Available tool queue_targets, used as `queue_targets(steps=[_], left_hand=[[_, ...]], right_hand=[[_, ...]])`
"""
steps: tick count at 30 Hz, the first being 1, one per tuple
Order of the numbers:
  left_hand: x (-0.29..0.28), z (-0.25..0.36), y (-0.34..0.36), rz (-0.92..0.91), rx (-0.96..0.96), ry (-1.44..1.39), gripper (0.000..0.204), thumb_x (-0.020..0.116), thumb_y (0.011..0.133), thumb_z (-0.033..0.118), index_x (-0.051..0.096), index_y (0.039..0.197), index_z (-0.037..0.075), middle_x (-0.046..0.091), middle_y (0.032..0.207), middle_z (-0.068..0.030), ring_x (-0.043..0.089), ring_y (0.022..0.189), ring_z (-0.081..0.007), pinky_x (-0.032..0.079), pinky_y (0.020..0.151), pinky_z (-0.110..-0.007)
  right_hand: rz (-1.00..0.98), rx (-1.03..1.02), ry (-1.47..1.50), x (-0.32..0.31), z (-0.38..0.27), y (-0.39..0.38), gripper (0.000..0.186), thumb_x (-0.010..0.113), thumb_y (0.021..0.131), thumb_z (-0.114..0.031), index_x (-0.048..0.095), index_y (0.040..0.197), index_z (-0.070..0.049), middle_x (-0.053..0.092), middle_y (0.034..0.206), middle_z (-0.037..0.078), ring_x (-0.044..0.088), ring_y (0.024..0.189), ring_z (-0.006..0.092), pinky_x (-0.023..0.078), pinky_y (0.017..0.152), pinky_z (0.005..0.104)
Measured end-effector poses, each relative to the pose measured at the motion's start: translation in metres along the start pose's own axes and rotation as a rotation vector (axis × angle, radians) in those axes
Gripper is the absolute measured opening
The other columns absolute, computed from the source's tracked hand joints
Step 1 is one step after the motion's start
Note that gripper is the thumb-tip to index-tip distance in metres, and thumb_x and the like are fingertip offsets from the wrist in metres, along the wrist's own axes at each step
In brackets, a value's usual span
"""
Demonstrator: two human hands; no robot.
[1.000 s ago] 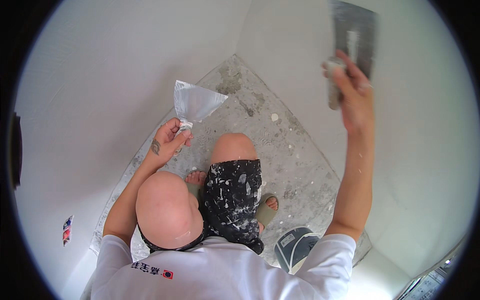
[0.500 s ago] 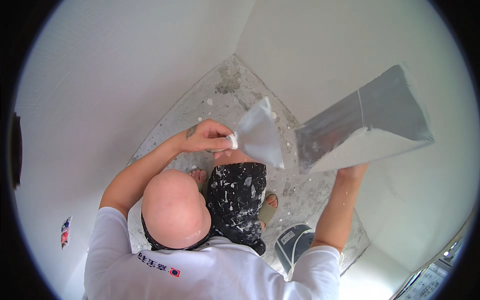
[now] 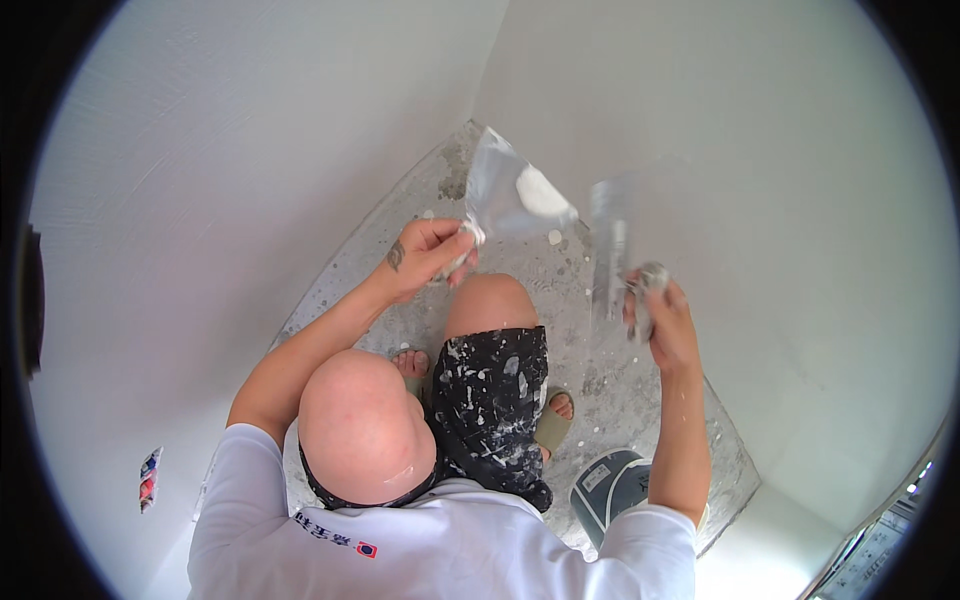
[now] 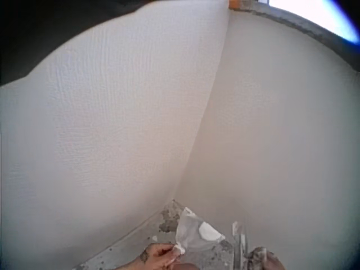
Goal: Applying putty to interior walls and ceiling using a trowel and a putty knife.
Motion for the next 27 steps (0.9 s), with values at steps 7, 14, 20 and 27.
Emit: queue_targets(steps=[7, 14, 20, 27], left_hand=[[0.015, 0.003, -0.007, 0.192, 0.256, 0.480, 0.017, 0.061, 0.093, 0.012, 0.065, 0.101, -0.001, 0.064, 0.083, -0.0065, 0.058, 0.066, -0.0116, 0.047, 0.060, -0.027], [0.033, 0.030, -0.028, -0.120, 0.907, 1.100, 0.033, 0.070, 0.072, 0.000, 0.068, 0.105, 0.002, 0.067, 0.098, -0.0140, 0.065, 0.083, -0.0308, 0.051, 0.070, -0.037], [0.015, 0.011, -0.027, 0.305, 0.661, 1.363, 0.029, 0.066, 0.081, 0.005, 0.062, 0.110, 0.003, 0.064, 0.098, -0.0132, 0.062, 0.084, -0.0317, 0.050, 0.073, -0.038], [0.010, 0.020, -0.031, 0.475, 0.412, 1.116, 0.020, 0.062, 0.089, 0.008, 0.060, 0.107, 0.001, 0.062, 0.093, -0.0147, 0.062, 0.084, -0.0334, 0.049, 0.073, -0.036]], right_hand=[[-0.211, -0.285, -0.679, 0.046, 0.005, -0.046, 0.029, 0.067, 0.087, -0.029, 0.063, 0.100, -0.003, 0.063, 0.088, 0.011, 0.062, 0.082, 0.0249, 0.050, 0.074, 0.0379], [-0.241, -0.205, -0.915, 0.024, 0.062, -0.053, 0.025, 0.069, 0.079, -0.012, 0.066, 0.102, -0.004, 0.067, 0.095, 0.016, 0.062, 0.091, 0.0350, 0.049, 0.082, 0.0409], [0.226, -0.475, -0.782, -0.009, 0.120, -0.016, 0.024, 0.069, 0.079, -0.011, 0.068, 0.102, -0.006, 0.066, 0.100, 0.018, 0.059, 0.098, 0.0406, 0.045, 0.091, 0.0463], [0.337, -0.464, -1.012, 0.031, 0.198, 0.126, 0.038, 0.066, 0.089, -0.032, 0.064, 0.114, -0.004, 0.063, 0.116, 0.019, 0.057, 0.107, 0.0410, 0.042, 0.094, 0.0475]])
Point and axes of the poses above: each hand's wrist, its own y-axis towards the middle knuckle, its own x-axis out of the palm, z = x × y, the point moved 3 cm from there along y, towards the middle knuckle
